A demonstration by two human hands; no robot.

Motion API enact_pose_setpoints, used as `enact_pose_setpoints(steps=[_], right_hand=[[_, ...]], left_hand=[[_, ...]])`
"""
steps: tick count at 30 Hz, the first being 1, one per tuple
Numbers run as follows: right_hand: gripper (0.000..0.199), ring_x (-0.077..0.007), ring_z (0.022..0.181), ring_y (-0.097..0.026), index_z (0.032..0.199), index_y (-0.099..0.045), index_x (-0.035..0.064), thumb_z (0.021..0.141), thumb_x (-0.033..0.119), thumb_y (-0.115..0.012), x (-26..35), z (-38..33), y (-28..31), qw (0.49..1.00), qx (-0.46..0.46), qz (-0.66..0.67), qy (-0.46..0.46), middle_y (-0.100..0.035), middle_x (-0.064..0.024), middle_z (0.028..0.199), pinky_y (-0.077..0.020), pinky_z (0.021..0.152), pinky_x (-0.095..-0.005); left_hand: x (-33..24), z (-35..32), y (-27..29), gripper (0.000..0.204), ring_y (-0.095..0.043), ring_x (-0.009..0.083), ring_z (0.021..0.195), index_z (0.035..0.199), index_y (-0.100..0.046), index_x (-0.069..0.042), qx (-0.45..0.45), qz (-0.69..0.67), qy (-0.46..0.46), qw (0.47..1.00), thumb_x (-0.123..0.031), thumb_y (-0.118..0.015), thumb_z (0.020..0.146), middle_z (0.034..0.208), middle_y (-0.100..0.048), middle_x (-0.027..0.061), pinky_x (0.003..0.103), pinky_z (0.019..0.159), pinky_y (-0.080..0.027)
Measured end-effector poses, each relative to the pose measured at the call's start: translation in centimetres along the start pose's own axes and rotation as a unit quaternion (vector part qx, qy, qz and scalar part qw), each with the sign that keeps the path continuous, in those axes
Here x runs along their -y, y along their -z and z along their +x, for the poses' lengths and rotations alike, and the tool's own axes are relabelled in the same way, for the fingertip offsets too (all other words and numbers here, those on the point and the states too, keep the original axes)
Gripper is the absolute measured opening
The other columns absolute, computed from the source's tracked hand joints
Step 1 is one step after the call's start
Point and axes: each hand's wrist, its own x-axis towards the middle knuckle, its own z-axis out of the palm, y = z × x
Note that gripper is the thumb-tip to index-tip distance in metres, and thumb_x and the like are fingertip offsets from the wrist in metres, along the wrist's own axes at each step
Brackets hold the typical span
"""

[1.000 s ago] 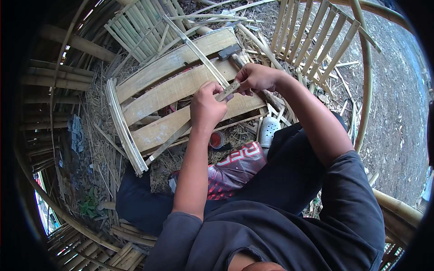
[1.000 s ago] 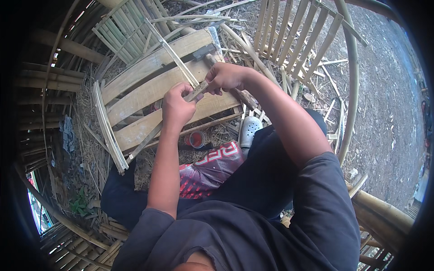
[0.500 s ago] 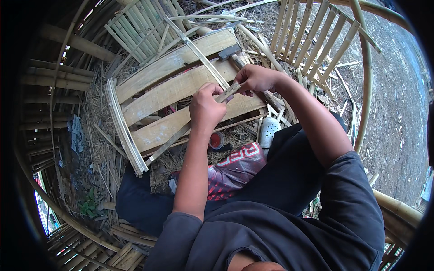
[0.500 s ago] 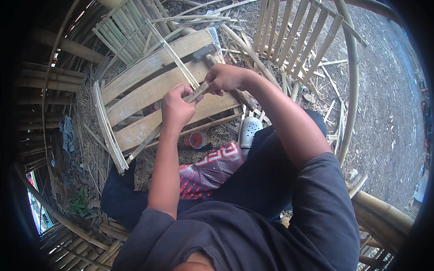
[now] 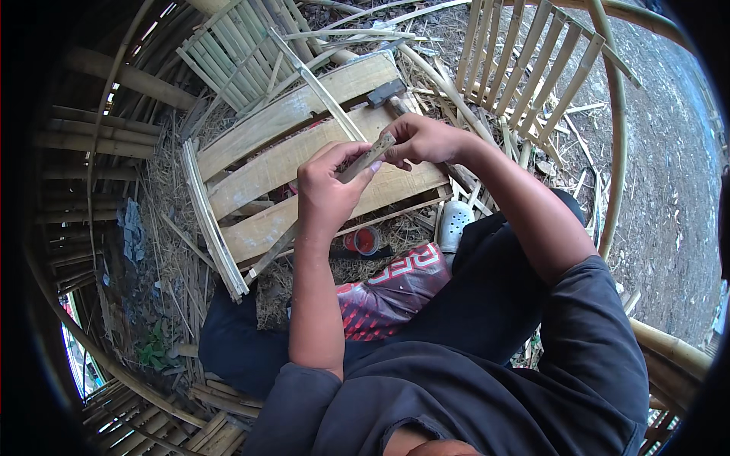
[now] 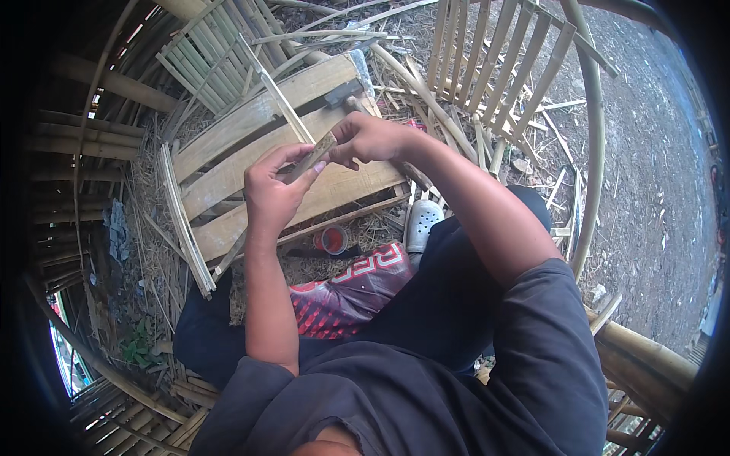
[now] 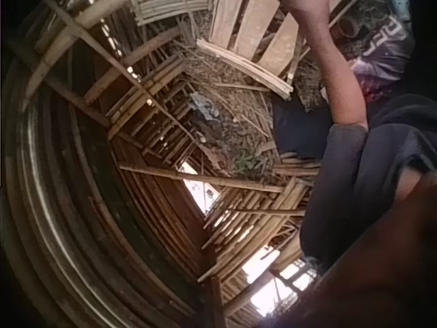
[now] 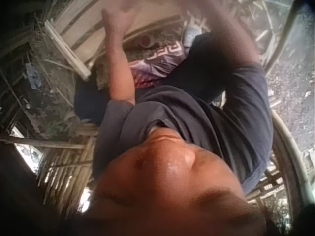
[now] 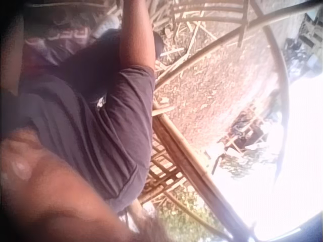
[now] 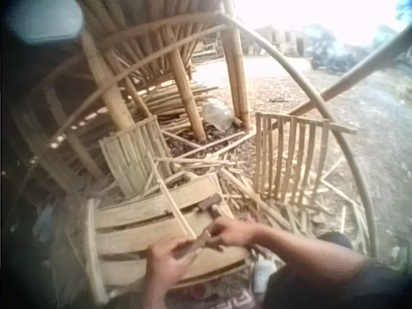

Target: The person nails thin wooden slats onto a frame using a hammer and then uses a machete to trim a long, thin strip of bamboo.

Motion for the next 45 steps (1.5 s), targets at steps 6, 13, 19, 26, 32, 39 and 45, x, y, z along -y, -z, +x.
enact_pose_setpoints(steps=[6,13,19,26,32,39,45], right_hand=[[0.025,-0.0067,0.06,-0.053,0.089,-0.073,0.005,0.096,0.03,-0.073,1.4,-0.3,-1.1,0.993,-0.017,0.1,0.055,-0.059,0.0025,0.065,-0.0373,0.056,-0.0262],[0.024,-0.0055,0.057,-0.049,0.085,-0.069,0.0032,0.097,0.024,-0.075,4.6,0.0,-2.8,0.987,-0.035,0.117,0.105,-0.055,0.0036,0.063,-0.0384,0.055,-0.0237],[0.027,-0.0043,0.058,-0.051,0.082,-0.069,0.0039,0.095,0.027,-0.077,6.0,0.4,-3.4,0.986,-0.034,0.1,0.125,-0.057,0.0042,0.064,-0.039,0.054,-0.0223],[0.025,-0.0035,0.06,-0.053,0.085,-0.07,0.004,0.096,0.025,-0.076,6.7,1.0,-3.5,0.983,-0.02,0.099,0.152,-0.059,0.0048,0.067,-0.0402,0.055,-0.0215],[0.024,-0.0037,0.062,-0.053,0.085,-0.071,0.0049,0.094,0.027,-0.078,6.5,0.7,-3.3,0.984,-0.018,0.103,0.143,-0.062,0.0052,0.07,-0.0408,0.057,-0.0224],[0.027,-0.0015,0.06,-0.051,0.084,-0.07,0.0051,0.095,0.028,-0.078,6.2,0.1,-3.1,0.985,-0.039,0.081,0.145,-0.059,0.0072,0.067,-0.0377,0.054,-0.0213],[0.027,-0.0007,0.059,-0.048,0.083,-0.07,0.0055,0.094,0.028,-0.078,6.1,-0.5,-2.9,0.986,-0.042,0.083,0.141,-0.058,0.0081,0.066,-0.0343,0.053,-0.021]], left_hand=[[-2.8,-0.1,3.1,0.034,-0.073,0.0159,0.093,0.112,-0.076,0.001,-0.042,-0.083,0.024,0.995,0.0,-0.085,0.08,0.103,-0.076,0.012,0.028,0.077,-0.06],[-4.2,-0.2,7.1,0.036,-0.071,0.0139,0.089,0.116,-0.073,0.005,-0.044,-0.19,0.069,0.978,0.002,-0.083,0.082,0.105,-0.074,0.0107,0.025,0.073,-0.063],[-3.2,-0.2,7.3,0.034,-0.07,0.0134,0.084,0.116,-0.072,0.005,-0.039,-0.194,0.044,0.979,0.002,-0.082,0.083,0.104,-0.073,0.0103,0.024,0.068,-0.062],[-2.4,0.0,7.4,0.034,-0.065,0.0167,0.11,0.112,-0.076,0.0,-0.051,-0.205,-0.026,0.977,0.002,-0.085,0.08,0.124,-0.062,0.0098,0.027,0.081,-0.06],[-2.2,0.1,7.1,0.036,-0.061,0.0223,0.121,0.112,-0.075,0.0,-0.023,-0.211,-0.008,0.977,0.001,-0.086,0.078,0.132,-0.058,0.0118,0.036,0.097,-0.056],[-2.4,0.2,6.8,0.037,-0.056,0.0294,0.133,0.113,-0.075,0.001,-0.008,-0.252,0.016,0.968,0.003,-0.086,0.078,0.145,-0.052,0.0152,0.042,0.103,-0.055],[-2.4,0.0,6.0,0.034,-0.063,0.0292,0.124,0.113,-0.073,0.004,0.003,-0.25,0.02,0.968,0.006,-0.082,0.08,0.147,-0.051,0.0166,0.04,0.101,-0.058]])
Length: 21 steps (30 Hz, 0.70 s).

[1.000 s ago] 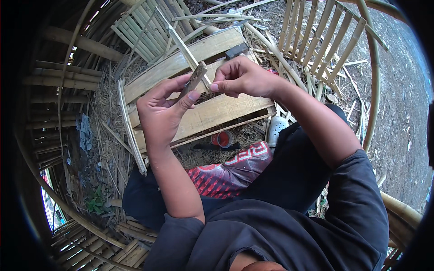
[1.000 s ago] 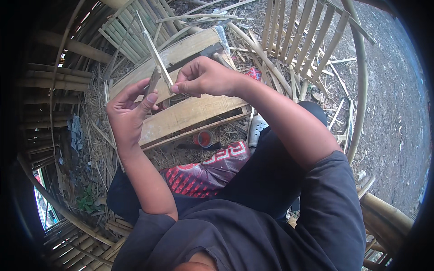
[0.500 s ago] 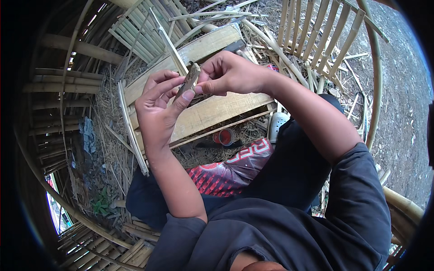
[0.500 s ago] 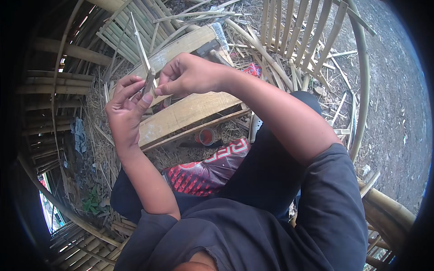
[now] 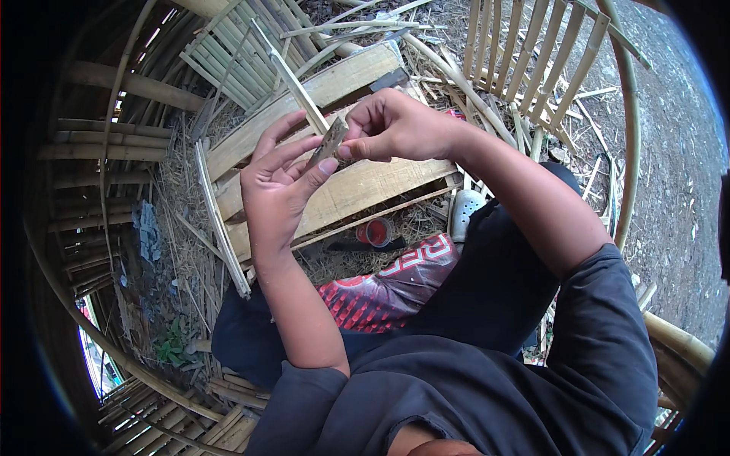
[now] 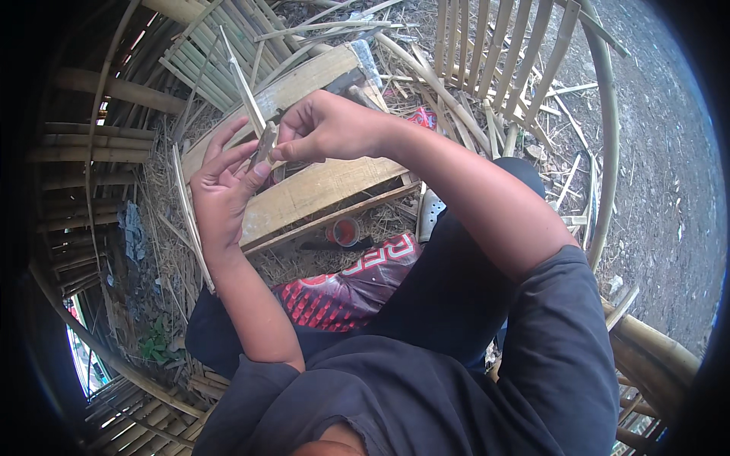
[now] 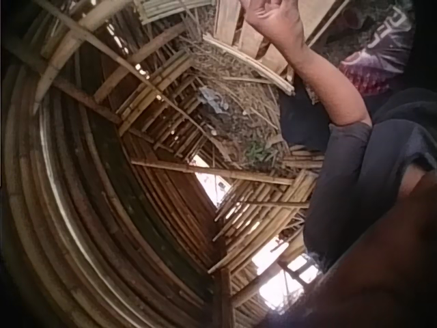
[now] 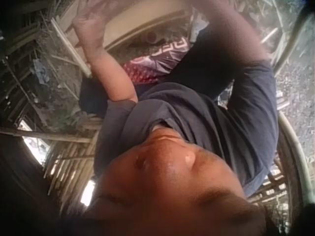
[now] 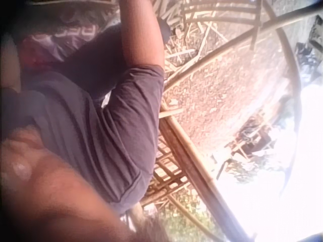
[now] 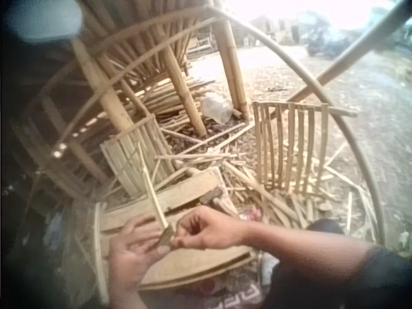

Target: The person nails thin wooden slats onto a frame using a hammer and then uses a machete to trim a long, thin strip of bamboo.

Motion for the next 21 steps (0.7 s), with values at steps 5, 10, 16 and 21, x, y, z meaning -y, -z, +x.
enact_pose_setpoints(steps=[5,10,16,21], right_hand=[[0.027,-0.0004,0.059,-0.048,0.083,-0.07,0.0049,0.094,0.028,-0.078,-0.34,-0.05,0.07,1.0,-0.003,-0.003,0.014,-0.058,0.008,0.066,-0.0336,0.052,-0.0206],[0.026,-0.0009,0.059,-0.048,0.085,-0.071,0.0046,0.094,0.028,-0.078,-0.46,0.03,0.19,1.0,0.01,0.0,-0.007,-0.057,0.008,0.066,-0.0336,0.052,-0.0214],[0.027,-0.0025,0.06,-0.049,0.084,-0.07,0.004,0.095,0.028,-0.078,-0.46,0.05,0.13,1.0,0.003,-0.02,0.008,-0.057,0.0069,0.066,-0.0364,0.054,-0.0219],[0.032,-0.0037,0.059,-0.05,0.083,-0.07,0.0039,0.094,0.033,-0.077,-0.28,0.02,-0.08,1.0,0.004,-0.006,0.016,-0.057,0.0054,0.065,-0.0378,0.055,-0.0222]], left_hand=[[0.82,-0.04,-0.07,0.035,-0.069,0.023,0.112,0.116,-0.07,0.007,-0.013,-0.024,0.051,0.998,0.009,-0.079,0.082,0.129,-0.066,0.0178,0.033,0.101,-0.057],[0.48,0.13,-0.16,0.035,-0.069,0.0201,0.109,0.117,-0.07,0.006,-0.015,-0.028,0.056,0.998,0.006,-0.08,0.083,0.12,-0.071,0.0156,0.033,0.1,-0.057],[0.54,0.19,0.15,0.035,-0.07,0.0184,0.105,0.116,-0.069,0.007,-0.012,-0.038,0.091,0.995,0.005,-0.081,0.083,0.115,-0.072,0.0137,0.032,0.098,-0.057],[0.69,0.3,0.52,0.035,-0.07,0.0186,0.105,0.116,-0.069,0.008,-0.007,-0.041,0.081,0.996,0.005,-0.081,0.083,0.114,-0.072,0.0143,0.032,0.098,-0.057]])
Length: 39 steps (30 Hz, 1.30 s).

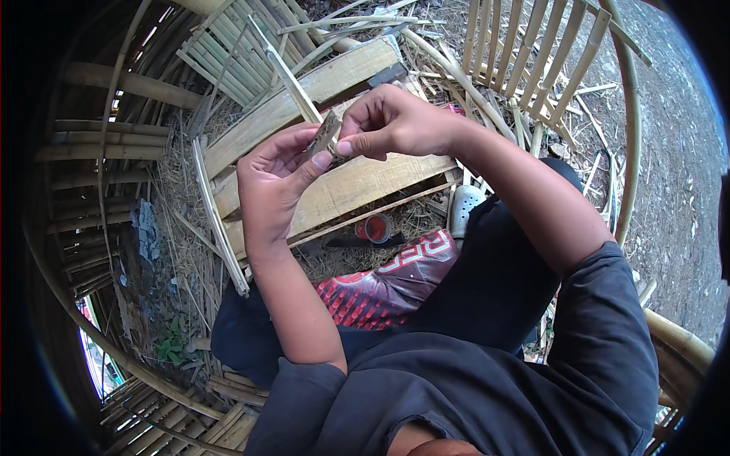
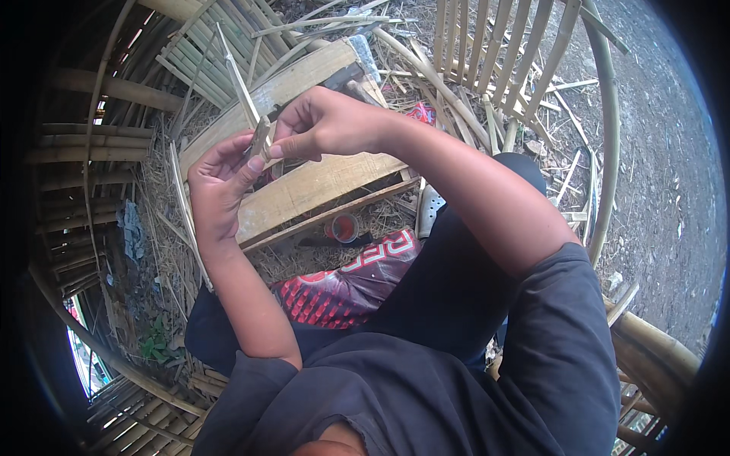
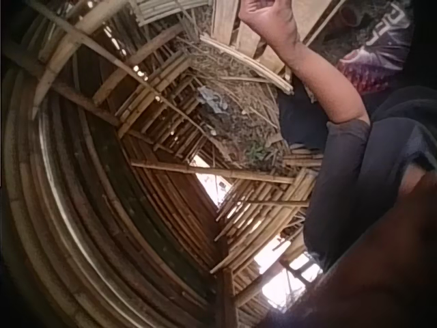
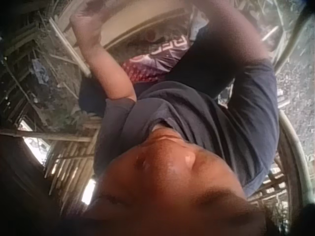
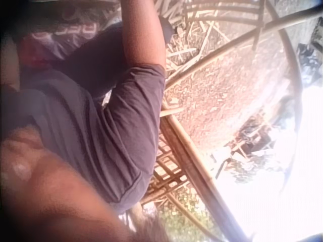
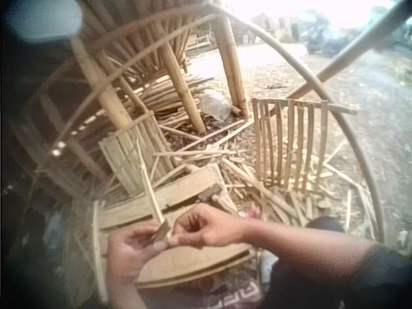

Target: The person nails thin wooden slats onto a frame using a hammer and then uses a machete to trim a long, thin strip of bamboo.

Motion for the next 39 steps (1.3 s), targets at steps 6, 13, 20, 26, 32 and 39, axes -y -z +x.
enact_pose_setpoints(steps=[6,13,20,26,32,39], right_hand=[[0.049,-0.0044,0.055,-0.047,0.081,-0.069,0.0035,0.099,0.049,-0.067,0.9,0.1,-0.5,0.997,-0.039,0.035,-0.061,-0.053,0.0043,0.06,-0.0349,0.053,-0.0232],[0.053,-0.0044,0.053,-0.043,0.081,-0.069,0.0032,0.101,0.052,-0.064,0.7,0.3,-0.6,0.996,-0.06,0.01,-0.063,-0.048,0.0049,0.057,-0.0342,0.051,-0.0241],[0.055,-0.005,0.053,-0.044,0.082,-0.07,0.0014,0.103,0.051,-0.06,0.4,0.8,-1.1,0.995,-0.095,-0.004,-0.045,-0.049,0.0042,0.056,-0.0369,0.052,-0.0254],[0.056,-0.0051,0.054,-0.044,0.082,-0.069,0.0001,0.104,0.05,-0.058,-0.1,0.8,-1.6,0.992,-0.114,-0.037,-0.023,-0.049,0.0036,0.057,-0.0375,0.052,-0.0256],[0.056,-0.0047,0.054,-0.043,0.079,-0.068,-0.0009,0.104,0.049,-0.059,-0.5,0.7,-2.0,0.987,-0.147,-0.054,-0.02,-0.048,0.0039,0.057,-0.0359,0.05,-0.0261],[0.057,-0.0051,0.053,-0.043,0.078,-0.069,-0.0012,0.104,0.049,-0.059,-1.1,1.1,-2.1,0.988,-0.148,-0.042,-0.014,-0.048,0.0037,0.056,-0.0361,0.05,-0.0254]], left_hand=[[0.4,0.5,0.3,0.038,-0.069,0.02,0.109,0.117,-0.068,0.007,0.006,-0.018,-0.011,1.0,0.006,-0.082,0.082,0.12,-0.071,0.0142,0.033,0.098,-0.057],[-0.1,1.5,0.9,0.04,-0.062,0.0243,0.125,0.126,-0.067,0.003,0.081,-0.045,-0.069,0.993,-0.027,-0.068,0.1,0.136,-0.063,0.0184,0.033,0.098,-0.054],[-0.2,3.9,2.1,0.043,-0.062,0.025,0.124,0.127,-0.068,0.002,0.153,0.163,-0.116,0.968,-0.033,-0.057,0.106,0.135,-0.064,0.0168,0.037,0.107,-0.046],[1.5,4.1,2.4,0.041,-0.062,0.0242,0.122,0.121,-0.072,0.003,0.121,0.116,-0.112,0.979,-0.033,-0.058,0.105,0.131,-0.066,0.0163,0.037,0.106,-0.046],[2.2,4.4,2.7,0.059,-0.064,0.0238,0.119,0.12,-0.071,0.005,0.135,0.115,-0.125,0.976,-0.048,-0.071,0.095,0.127,-0.067,0.0149,0.037,0.104,-0.048],[2.8,4.8,2.9,0.073,-0.065,0.0213,0.116,0.116,-0.072,0.004,0.125,0.057,-0.095,0.986,-0.056,-0.084,0.077,0.125,-0.067,0.0124,0.035,0.102,-0.05]])
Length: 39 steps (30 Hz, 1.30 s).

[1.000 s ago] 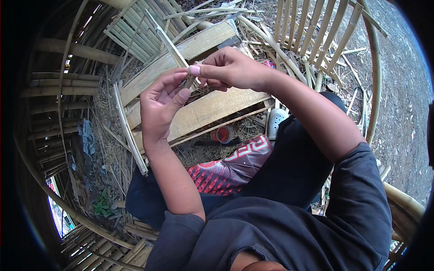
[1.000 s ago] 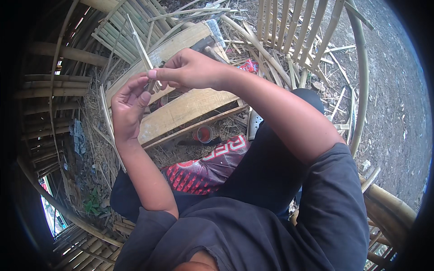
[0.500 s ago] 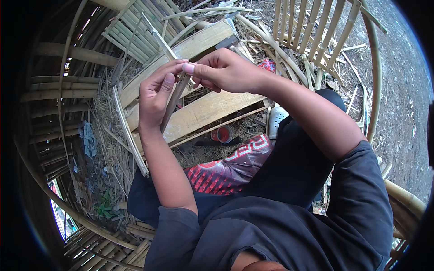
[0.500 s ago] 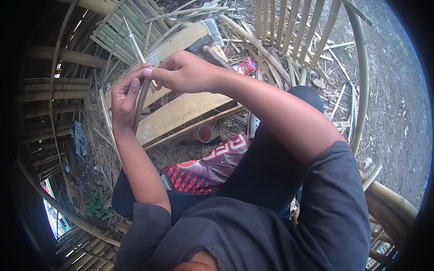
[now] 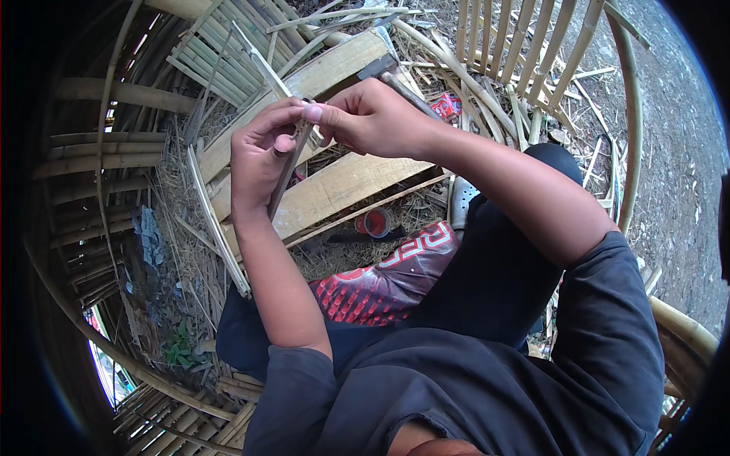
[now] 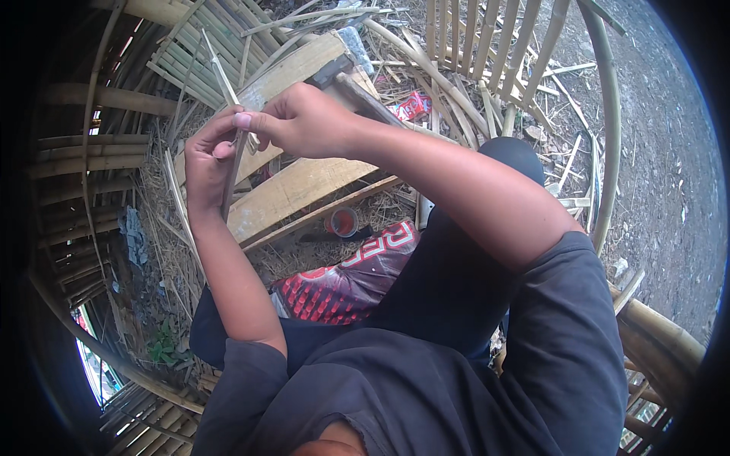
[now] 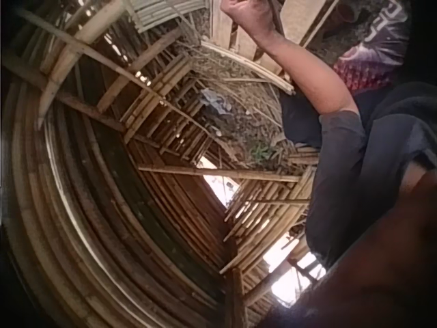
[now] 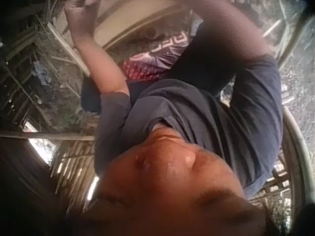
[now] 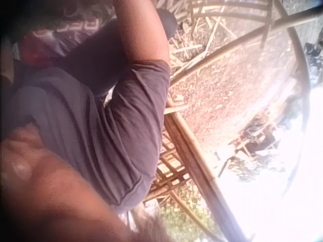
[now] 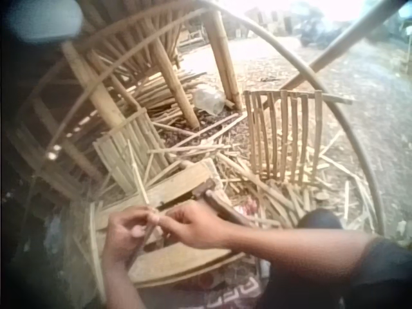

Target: The person nails thin wooden slats onto a frame using a hammer and then uses a machete to trim a long, thin strip of bamboo.

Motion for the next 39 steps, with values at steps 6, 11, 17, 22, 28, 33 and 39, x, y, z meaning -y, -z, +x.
enact_pose_setpoints(steps=[6,11,17,22,28,33,39], right_hand=[[0.059,-0.0055,0.052,-0.045,0.077,-0.069,-0.0012,0.104,0.051,-0.059,0.0,0.0,-0.1,1.0,-0.008,0.007,-0.001,-0.049,0.003,0.056,-0.0377,0.05,-0.0257],[0.061,-0.0057,0.052,-0.047,0.077,-0.07,-0.0011,0.103,0.053,-0.059,-0.1,0.2,-0.1,1.0,-0.005,0.01,-0.002,-0.05,0.0025,0.055,-0.0394,0.051,-0.0257],[0.065,-0.0058,0.051,-0.047,0.073,-0.07,-0.0004,0.1,0.058,-0.06,0.6,0.0,-0.4,1.0,-0.025,0.009,-0.008,-0.049,0.0023,0.053,-0.0396,0.05,-0.0262],[0.067,-0.0057,0.051,-0.049,0.072,-0.071,-0.0001,0.098,0.061,-0.062,0.6,0.2,-0.5,1.0,-0.03,0.003,-0.005,-0.051,0.0011,0.052,-0.0405,0.049,-0.026],[0.061,-0.0057,0.054,-0.051,0.076,-0.071,-0.0004,0.098,0.056,-0.065,0.4,0.2,-0.4,0.999,-0.033,0.018,-0.025,-0.054,0.0017,0.056,-0.0417,0.051,-0.0256],[0.044,-0.0089,0.064,-0.062,0.088,-0.073,-0.004,0.095,0.039,-0.076,0.1,-0.1,-0.5,0.995,0.033,0.013,0.091,-0.065,-0.0035,0.07,-0.0501,0.059,-0.0269],[0.027,-0.0128,0.07,-0.072,0.093,-0.071,-0.0055,0.094,0.021,-0.075,0.1,0.0,-1.1,0.987,0.004,-0.027,0.156,-0.072,-0.0088,0.079,-0.0565,0.065,-0.0281]], left_hand=[[0.4,0.4,0.2,0.068,-0.066,0.0201,0.112,0.11,-0.075,0.003,-0.013,0.003,0.028,1.0,-0.054,-0.086,0.076,0.12,-0.069,0.0106,0.035,0.099,-0.052],[-0.2,0.3,-0.5,0.072,-0.064,0.0161,0.106,0.111,-0.077,-0.002,-0.045,0.045,0.027,0.998,-0.065,-0.08,0.075,0.117,-0.069,0.0066,0.034,0.097,-0.048],[0.3,0.3,0.4,0.066,-0.067,0.0192,0.11,0.112,-0.076,0.002,-0.036,-0.003,0.036,0.999,-0.052,-0.087,0.075,0.122,-0.07,0.0084,0.034,0.099,-0.051],[0.5,0.3,0.8,0.063,-0.067,0.0199,0.111,0.114,-0.074,0.003,-0.024,-0.03,0.027,0.999,-0.048,-0.086,0.079,0.122,-0.07,0.0094,0.034,0.1,-0.05],[-0.7,0.4,0.3,0.064,-0.066,0.0211,0.114,0.119,-0.072,0.004,-0.028,-0.036,0.034,0.998,-0.047,-0.084,0.082,0.124,-0.068,0.0128,0.035,0.102,-0.05],[-1.0,-0.2,1.6,0.062,-0.065,0.023,0.118,0.119,-0.071,0.005,-0.043,-0.005,0.004,0.999,-0.045,-0.083,0.085,0.128,-0.067,0.0172,0.036,0.104,-0.049],[-4.3,-0.9,1.1,0.051,-0.064,0.0235,0.122,0.126,-0.069,0.003,0.068,0.01,-0.039,0.997,-0.02,-0.085,0.084,0.144,-0.057,0.0183,0.037,0.099,-0.059]])
